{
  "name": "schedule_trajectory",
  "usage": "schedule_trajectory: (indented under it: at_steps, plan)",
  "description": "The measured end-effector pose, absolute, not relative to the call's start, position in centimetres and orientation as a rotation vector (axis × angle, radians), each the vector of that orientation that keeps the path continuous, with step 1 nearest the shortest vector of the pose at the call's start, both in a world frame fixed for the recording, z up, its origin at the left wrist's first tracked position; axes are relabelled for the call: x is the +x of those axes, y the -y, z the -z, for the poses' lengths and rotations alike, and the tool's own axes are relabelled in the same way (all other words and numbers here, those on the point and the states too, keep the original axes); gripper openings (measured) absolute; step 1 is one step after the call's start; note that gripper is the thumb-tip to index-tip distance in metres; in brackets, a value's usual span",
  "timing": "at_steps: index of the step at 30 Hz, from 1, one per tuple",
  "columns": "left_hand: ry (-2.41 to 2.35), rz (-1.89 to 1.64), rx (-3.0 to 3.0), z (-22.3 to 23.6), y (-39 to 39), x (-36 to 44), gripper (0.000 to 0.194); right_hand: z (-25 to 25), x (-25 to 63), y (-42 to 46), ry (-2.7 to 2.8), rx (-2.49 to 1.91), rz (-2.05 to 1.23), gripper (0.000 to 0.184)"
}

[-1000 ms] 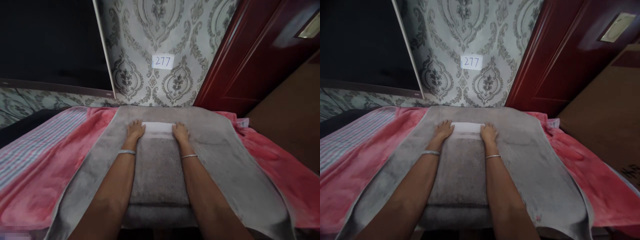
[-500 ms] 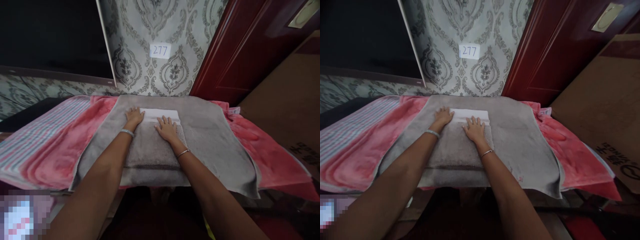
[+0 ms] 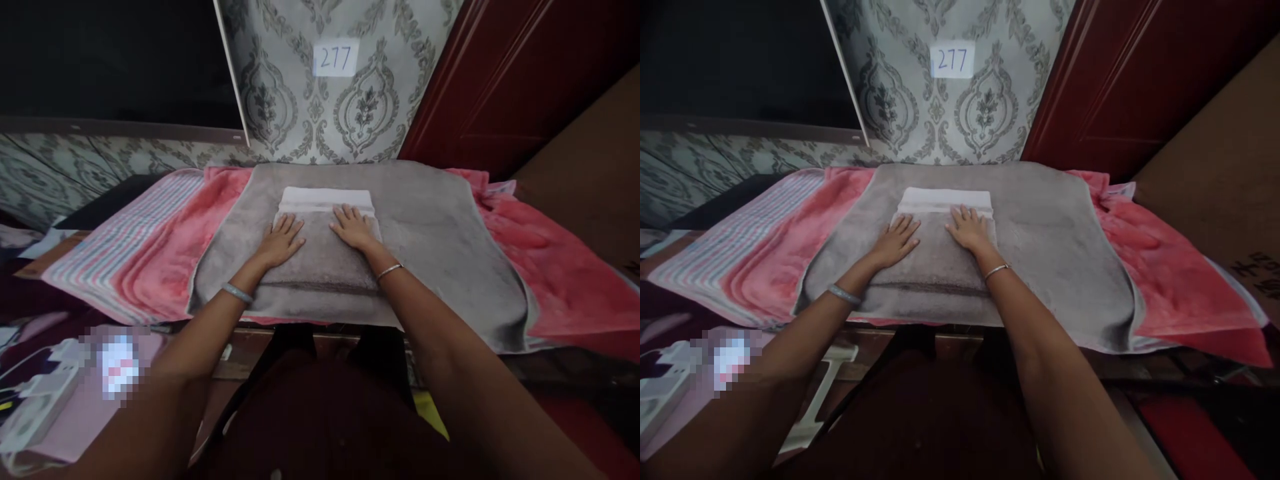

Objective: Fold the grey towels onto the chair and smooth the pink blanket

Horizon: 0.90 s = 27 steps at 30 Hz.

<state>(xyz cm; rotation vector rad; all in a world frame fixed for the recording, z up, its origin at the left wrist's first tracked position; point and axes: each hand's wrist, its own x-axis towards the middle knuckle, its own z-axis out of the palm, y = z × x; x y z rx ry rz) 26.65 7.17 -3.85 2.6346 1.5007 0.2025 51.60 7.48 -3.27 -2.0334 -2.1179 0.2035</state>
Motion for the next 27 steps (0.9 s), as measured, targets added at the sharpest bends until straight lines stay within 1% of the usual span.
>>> schedule_trajectory:
  at_steps: [5,8,11,14,18,21,24,27]
  plan:
    - [-1.433,-0.346,2.604,4.4,-8.4,26.3,0.06,6.0,56.0,-2.3,2.012,-1.868,-0.296,0.068]
    - [-1.436,-0.548,2.488,4.9,-8.8,25.5,0.061,7.7,57.7,2.1,1.817,-1.767,-0.366,0.073]
    - [-1.512,-0.772,2.265,5.3,-7.5,24.5,0.065,8.7,57.9,5.9,1.595,-1.611,-0.443,0.079]
    - [-1.545,-0.971,2.152,5.5,-3.3,23.8,0.057,8.7,57.2,8.3,1.413,-1.499,-0.556,0.081]
    - [-1.56,-1.25,2.068,5.2,4.5,23.9,0.04,7.7,56.6,9.2,1.222,-1.437,-0.779,0.086]
    - [-1.563,-1.42,1.866,5.2,9.0,24.5,0.028,6.7,56.7,9.2,1.095,-1.419,-0.939,0.084]
    - [-1.376,-1.348,1.597,5.7,11.0,25.4,0.018,5.8,56.3,9.2,0.955,-1.361,-1.086,0.078]
    - [-1.115,-1.102,1.234,6.2,11.4,26.7,0.019,5.3,55.3,9.3,0.828,-1.256,-1.198,0.074]
